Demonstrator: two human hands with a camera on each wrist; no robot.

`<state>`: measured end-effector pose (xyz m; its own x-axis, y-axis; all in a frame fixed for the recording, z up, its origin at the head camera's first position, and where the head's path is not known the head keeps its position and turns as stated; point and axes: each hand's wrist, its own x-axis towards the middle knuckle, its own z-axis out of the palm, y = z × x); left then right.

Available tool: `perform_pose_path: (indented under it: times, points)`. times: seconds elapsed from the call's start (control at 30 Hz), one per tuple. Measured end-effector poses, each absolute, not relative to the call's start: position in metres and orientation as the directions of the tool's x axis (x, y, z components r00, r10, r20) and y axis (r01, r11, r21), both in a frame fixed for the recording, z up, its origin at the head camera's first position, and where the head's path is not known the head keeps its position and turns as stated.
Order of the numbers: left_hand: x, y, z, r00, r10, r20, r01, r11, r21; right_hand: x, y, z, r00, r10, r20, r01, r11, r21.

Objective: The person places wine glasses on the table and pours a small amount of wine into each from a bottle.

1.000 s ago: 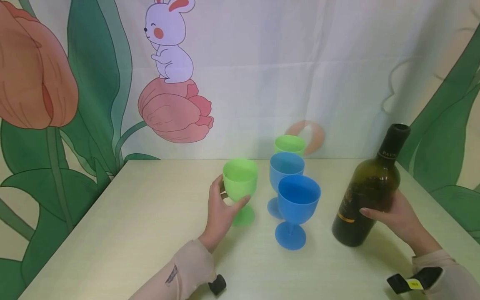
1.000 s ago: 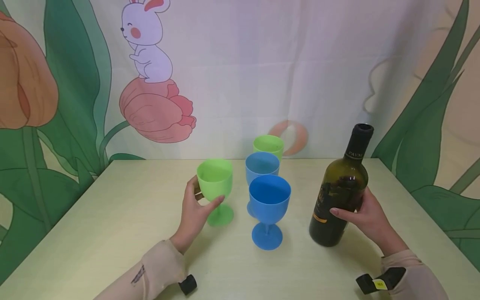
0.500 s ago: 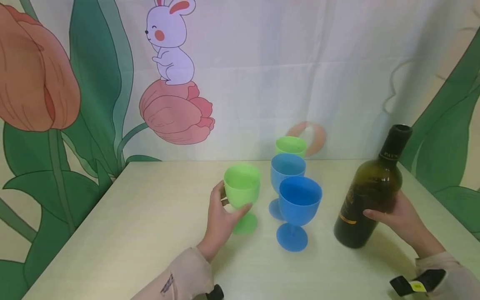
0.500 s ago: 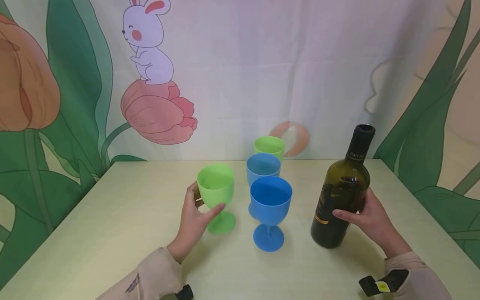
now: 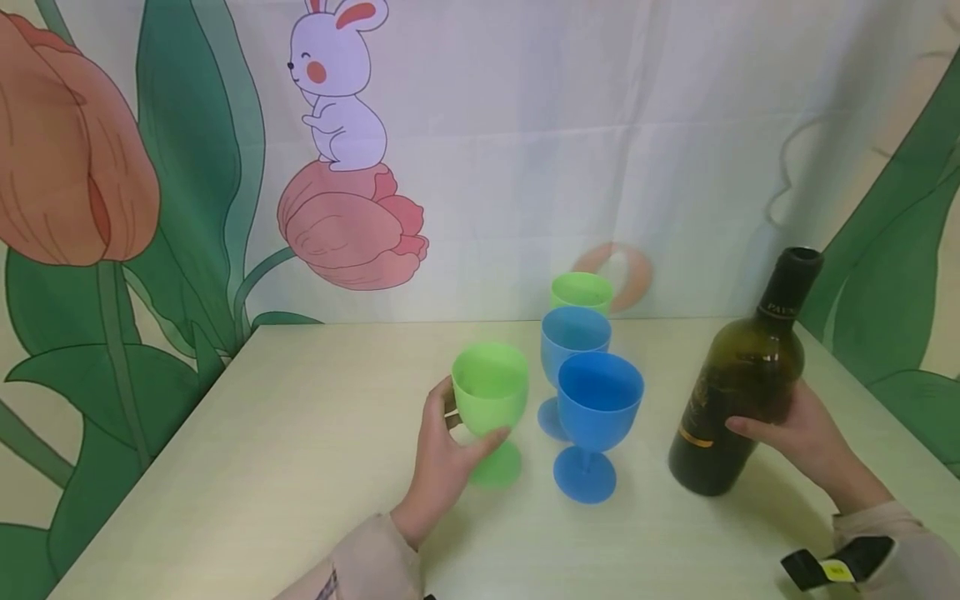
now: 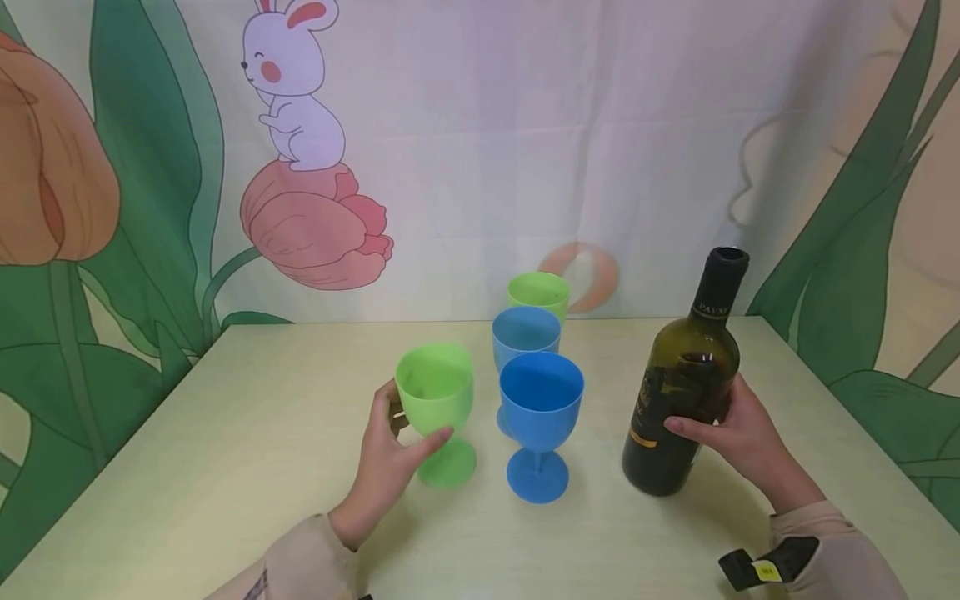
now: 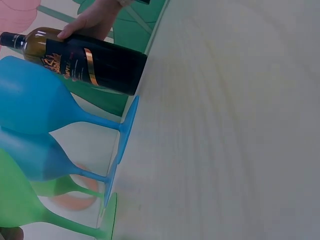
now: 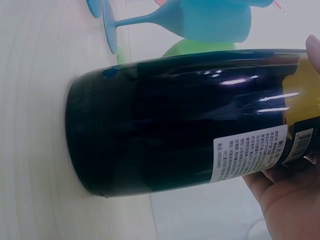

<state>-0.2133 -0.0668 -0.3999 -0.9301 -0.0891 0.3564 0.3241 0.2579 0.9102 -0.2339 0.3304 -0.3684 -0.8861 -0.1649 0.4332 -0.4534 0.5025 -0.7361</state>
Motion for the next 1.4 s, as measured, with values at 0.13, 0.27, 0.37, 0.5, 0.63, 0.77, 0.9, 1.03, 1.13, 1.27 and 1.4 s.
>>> perform_pose_path:
  times: [0.13, 0.27, 0.37, 0.5, 0.63, 0.77, 0.9, 1.03, 1.13, 1.27, 1.4]
  points:
    - [-0.207, -0.066, -0.399, -0.930, -0.078, 0.360, 0.331, 0.256, 0.908, -0.234, 0.330, -0.368, -0.889, -0.165, 0.427, -0.448, 0.504, -0.739]
    - [-0.202, -0.067, -0.398, -0.935, -0.067, 0.350, 0.325, 0.243, 0.914, -0.233, 0.329, -0.367, -0.887, -0.174, 0.428, -0.456, 0.482, -0.748]
    - [-0.199, -0.067, -0.398, -0.940, -0.058, 0.335, 0.314, 0.234, 0.920, -0.233, 0.328, -0.366, -0.885, -0.181, 0.429, -0.463, 0.449, -0.764]
    - [-0.194, -0.067, -0.399, -0.940, -0.045, 0.338, 0.320, 0.229, 0.919, -0.232, 0.327, -0.366, -0.890, -0.174, 0.422, -0.455, 0.422, -0.785]
    - [-0.188, -0.066, -0.399, -0.937, -0.027, 0.348, 0.333, 0.231, 0.914, -0.232, 0.326, -0.366, -0.891, -0.165, 0.423, -0.452, 0.418, -0.788]
    - [-0.182, -0.064, -0.400, -0.937, -0.001, 0.348, 0.339, 0.228, 0.913, -0.232, 0.325, -0.367, -0.888, -0.165, 0.430, -0.460, 0.356, -0.813]
    - [-0.178, -0.062, -0.400, -0.938, 0.014, 0.347, 0.342, 0.217, 0.914, -0.232, 0.325, -0.367, -0.882, -0.172, 0.439, -0.471, 0.301, -0.829]
    - [-0.174, -0.060, -0.399, -0.937, 0.019, 0.350, 0.346, 0.203, 0.916, -0.232, 0.325, -0.366, -0.878, -0.179, 0.444, -0.478, 0.281, -0.832]
    - [-0.172, -0.059, -0.398, -0.938, 0.025, 0.347, 0.345, 0.183, 0.921, -0.232, 0.325, -0.366, -0.878, -0.178, 0.444, -0.478, 0.293, -0.828]
    - [-0.171, -0.057, -0.399, -0.938, 0.036, 0.346, 0.346, 0.174, 0.922, -0.232, 0.325, -0.366, -0.879, -0.172, 0.444, -0.476, 0.328, -0.816]
    - [-0.168, -0.056, -0.399, -0.939, 0.045, 0.342, 0.345, 0.172, 0.923, -0.232, 0.324, -0.366, -0.880, -0.168, 0.444, -0.474, 0.340, -0.812]
